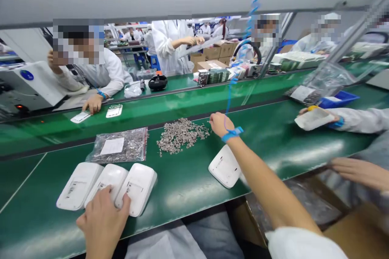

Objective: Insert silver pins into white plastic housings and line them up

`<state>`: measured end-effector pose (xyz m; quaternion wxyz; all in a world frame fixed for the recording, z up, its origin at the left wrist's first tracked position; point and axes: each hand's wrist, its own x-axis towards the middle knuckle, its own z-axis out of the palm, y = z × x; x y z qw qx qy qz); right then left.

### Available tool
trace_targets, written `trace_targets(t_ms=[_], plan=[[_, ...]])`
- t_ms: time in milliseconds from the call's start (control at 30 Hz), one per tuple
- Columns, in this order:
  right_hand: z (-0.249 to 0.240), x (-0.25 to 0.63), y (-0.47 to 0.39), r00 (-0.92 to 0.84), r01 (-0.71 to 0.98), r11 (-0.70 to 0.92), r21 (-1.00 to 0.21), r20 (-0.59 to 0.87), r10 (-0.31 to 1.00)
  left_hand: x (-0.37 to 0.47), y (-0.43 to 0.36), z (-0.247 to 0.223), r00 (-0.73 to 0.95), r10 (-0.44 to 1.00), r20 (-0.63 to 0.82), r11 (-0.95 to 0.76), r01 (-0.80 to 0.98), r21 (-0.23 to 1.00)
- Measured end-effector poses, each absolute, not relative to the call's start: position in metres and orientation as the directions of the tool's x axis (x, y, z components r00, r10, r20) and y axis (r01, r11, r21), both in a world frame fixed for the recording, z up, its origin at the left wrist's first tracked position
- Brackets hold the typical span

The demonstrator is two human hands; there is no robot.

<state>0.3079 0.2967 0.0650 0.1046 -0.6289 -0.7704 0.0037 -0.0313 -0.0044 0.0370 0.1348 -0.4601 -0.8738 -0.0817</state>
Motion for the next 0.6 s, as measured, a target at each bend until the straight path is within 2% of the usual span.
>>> trace_targets(t_ms=[133,300,367,433,500,567,600], plan=[[0.055,0.293,0.364,-0.207,0.966,0.21,-0.151,0.034,0.978,-0.057,-0.014,0.032,-0.627,0.708,0.323,0.658,0.752,0.018],[0.034,0.29,0.379,-0.211,0.963,0.203,-0.179,-0.03,0.977,-0.109,-0.016,0.034,-0.731,0.633,0.256,0.737,0.67,0.088],[0.029,0.292,0.38,-0.214,0.958,0.204,-0.2,-0.03,0.976,-0.117,-0.005,0.046,-0.761,0.569,0.312,0.775,0.623,0.108],[0.027,0.293,0.38,-0.212,0.954,0.202,-0.223,-0.02,0.977,-0.103,0.016,0.061,-0.734,0.517,0.44,0.752,0.635,0.177],[0.026,0.293,0.378,-0.203,0.95,0.196,-0.243,-0.003,0.979,-0.063,0.046,0.073,-0.595,0.588,0.548,0.544,0.792,0.276],[0.027,0.291,0.371,-0.185,0.95,0.183,-0.254,0.016,0.983,-0.004,0.079,0.075,-0.249,0.819,0.517,0.066,0.936,0.346],[0.028,0.289,0.366,-0.175,0.95,0.176,-0.256,0.027,0.984,0.03,0.095,0.073,-0.071,0.891,0.449,-0.131,0.906,0.403]])
